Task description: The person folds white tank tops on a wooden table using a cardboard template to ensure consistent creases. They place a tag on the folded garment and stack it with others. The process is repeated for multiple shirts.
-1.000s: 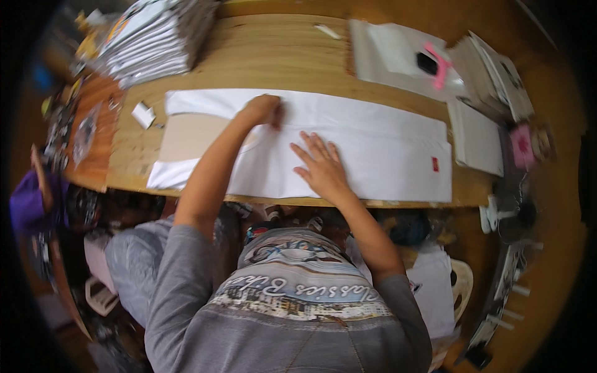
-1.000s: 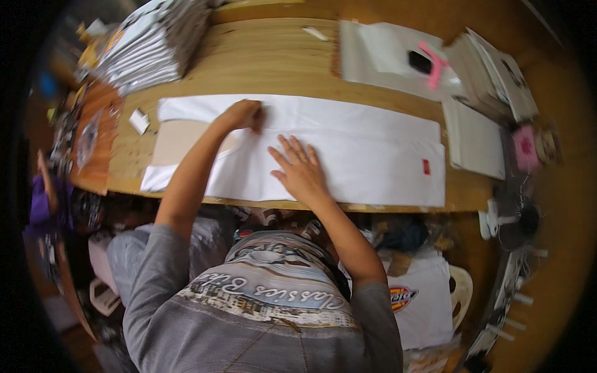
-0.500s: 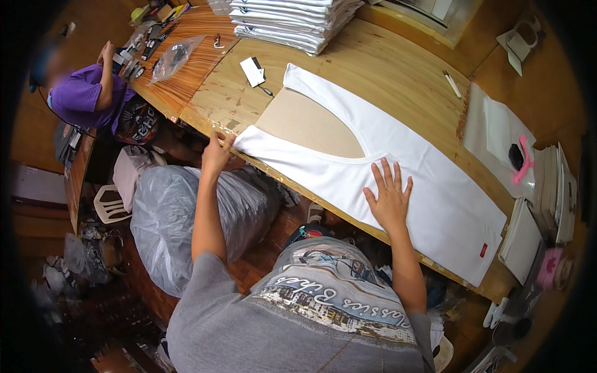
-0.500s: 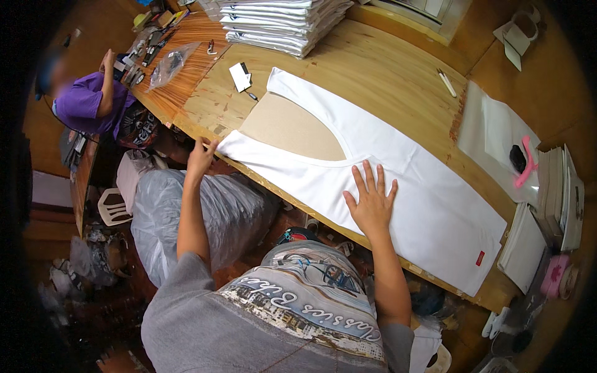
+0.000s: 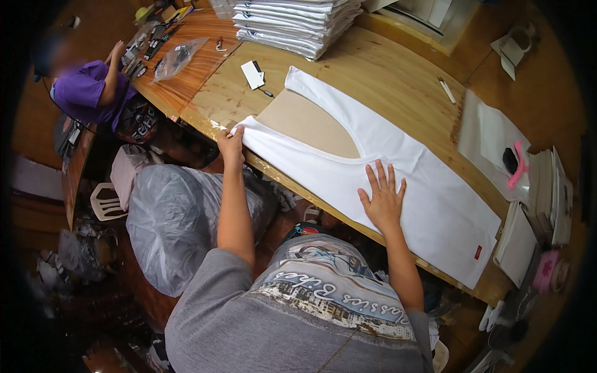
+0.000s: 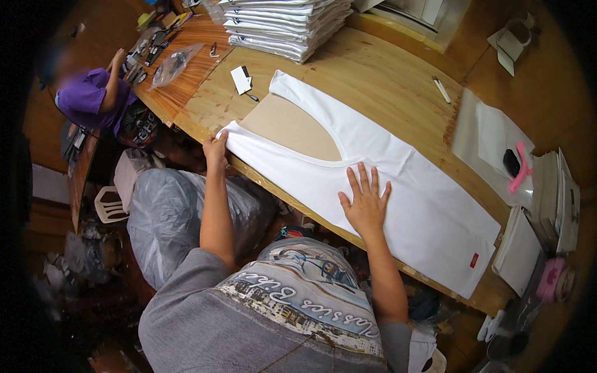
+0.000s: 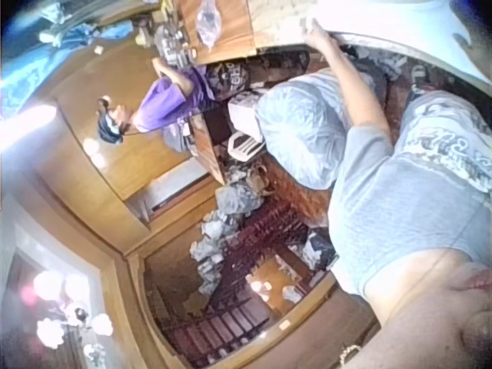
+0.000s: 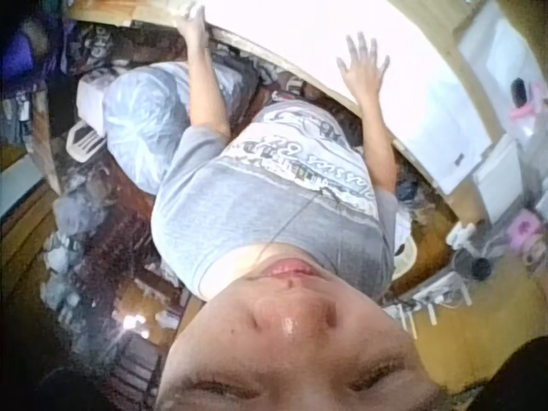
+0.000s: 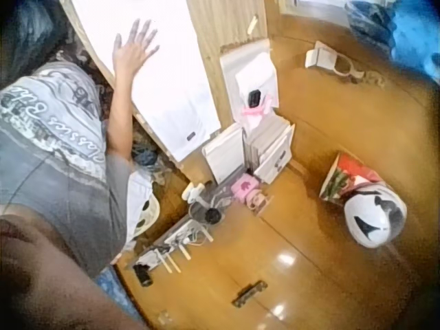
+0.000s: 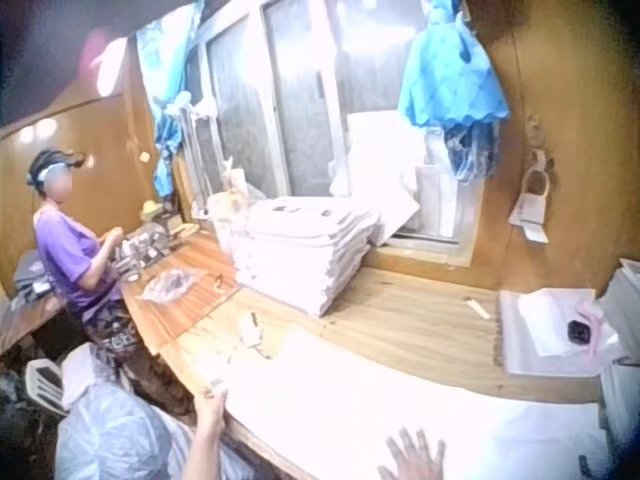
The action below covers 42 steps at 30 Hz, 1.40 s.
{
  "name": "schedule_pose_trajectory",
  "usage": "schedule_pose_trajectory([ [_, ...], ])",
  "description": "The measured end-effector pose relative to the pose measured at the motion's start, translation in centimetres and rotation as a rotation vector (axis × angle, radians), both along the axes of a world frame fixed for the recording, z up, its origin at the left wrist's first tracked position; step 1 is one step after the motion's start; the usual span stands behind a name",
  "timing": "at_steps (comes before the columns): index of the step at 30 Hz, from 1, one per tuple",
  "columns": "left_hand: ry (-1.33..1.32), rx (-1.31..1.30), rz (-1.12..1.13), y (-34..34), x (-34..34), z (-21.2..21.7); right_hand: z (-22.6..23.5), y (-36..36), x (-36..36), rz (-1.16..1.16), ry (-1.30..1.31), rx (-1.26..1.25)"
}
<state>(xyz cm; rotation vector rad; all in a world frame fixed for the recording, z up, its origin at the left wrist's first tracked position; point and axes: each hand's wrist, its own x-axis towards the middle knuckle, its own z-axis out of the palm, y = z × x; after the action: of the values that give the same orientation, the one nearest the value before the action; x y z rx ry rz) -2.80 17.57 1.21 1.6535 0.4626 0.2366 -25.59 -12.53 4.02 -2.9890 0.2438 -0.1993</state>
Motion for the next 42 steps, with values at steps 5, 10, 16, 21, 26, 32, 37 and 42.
schedule_pose_trajectory([
  [5, -0.262, 0.506, 0.188, -4.1, -1.1, 1.3, -0.3, -0.6, -0.2, -0.039, -0.018, 0.022],
  [10, -0.125, 0.893, 0.004, -0.7, 0.4, -1.5, -1.2, -2.8, -3.4, -0.191, -0.104, 0.03],
  [16, -0.007, 1.33, 0.266, -5.3, -1.7, 1.8, -2.1, -17.0, -22.3, -1.086, -0.07, -0.164],
  [21, -0.737, 0.727, -0.722, -22.1, -13.3, 1.5, 0.7, -19.1, -28.7, -1.423, -0.068, -0.07],
  [26, -0.803, 0.412, -1.756, -37.3, -28.5, 3.0, 0.9, -20.6, -29.3, -1.324, -0.248, 0.314],
  [32, 0.601, -0.352, -1.745, -46.3, -29.3, 4.9, 3.4, -16.8, -23.7, -0.679, -0.779, 0.192],
  [37, 0.51, -0.478, -1.504, -44.9, -27.8, 4.4, 1.7, -12.2, -20.4, -0.234, -0.4, 0.011],
  [42, -0.218, 0.426, -1.509, -43.5, -28.4, 3.8, 0.2, -11.7, -23.5, -0.485, -0.366, -0.146],
])
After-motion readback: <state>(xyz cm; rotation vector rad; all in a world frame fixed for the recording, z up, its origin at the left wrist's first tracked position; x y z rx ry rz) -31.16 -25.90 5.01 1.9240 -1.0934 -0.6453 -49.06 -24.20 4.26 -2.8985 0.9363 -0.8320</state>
